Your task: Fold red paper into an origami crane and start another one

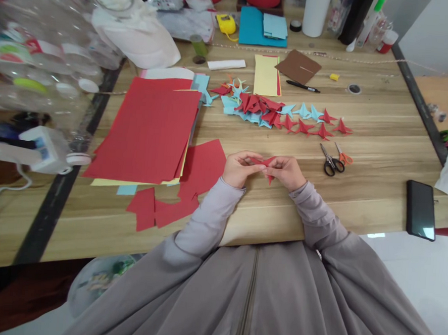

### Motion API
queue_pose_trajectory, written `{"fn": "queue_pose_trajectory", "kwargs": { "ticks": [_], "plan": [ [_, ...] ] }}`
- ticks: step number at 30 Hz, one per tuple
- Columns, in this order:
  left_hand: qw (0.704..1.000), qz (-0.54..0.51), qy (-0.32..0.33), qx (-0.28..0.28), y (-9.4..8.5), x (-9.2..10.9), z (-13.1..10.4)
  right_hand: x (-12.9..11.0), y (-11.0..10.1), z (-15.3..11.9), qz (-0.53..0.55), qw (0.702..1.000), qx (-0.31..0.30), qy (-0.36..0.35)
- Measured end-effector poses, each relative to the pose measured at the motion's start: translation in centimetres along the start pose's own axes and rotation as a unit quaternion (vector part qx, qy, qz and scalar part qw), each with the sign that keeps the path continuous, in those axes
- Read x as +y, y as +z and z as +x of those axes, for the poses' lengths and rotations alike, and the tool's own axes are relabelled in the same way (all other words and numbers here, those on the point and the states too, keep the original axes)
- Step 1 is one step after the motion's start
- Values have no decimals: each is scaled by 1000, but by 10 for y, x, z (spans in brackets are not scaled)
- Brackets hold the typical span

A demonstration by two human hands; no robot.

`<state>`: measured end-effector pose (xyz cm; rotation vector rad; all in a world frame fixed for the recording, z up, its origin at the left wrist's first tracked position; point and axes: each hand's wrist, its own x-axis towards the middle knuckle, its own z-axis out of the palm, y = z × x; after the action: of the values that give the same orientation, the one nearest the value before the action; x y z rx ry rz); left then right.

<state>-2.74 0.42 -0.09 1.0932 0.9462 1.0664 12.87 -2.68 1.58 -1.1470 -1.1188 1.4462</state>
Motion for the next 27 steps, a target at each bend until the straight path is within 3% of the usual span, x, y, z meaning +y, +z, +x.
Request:
{"fn": "queue_pose_trajectory", "kwargs": {
  "ticks": [6,14,22,27],
  "plan": [
    [999,20,-1,-28,0,1,0,-2,1,-2,-56,998,-12,-13],
    [999,51,9,-14,0,3,-3,0,3,-2,-80,997,-10,-16],
    [998,-16,32,61,2,0,0,0,3,-3,-60,998,-13,-28],
    [997,-67,-8,48,1,1,0,4,1,-4,-109,991,21,-80]
  ]
}}
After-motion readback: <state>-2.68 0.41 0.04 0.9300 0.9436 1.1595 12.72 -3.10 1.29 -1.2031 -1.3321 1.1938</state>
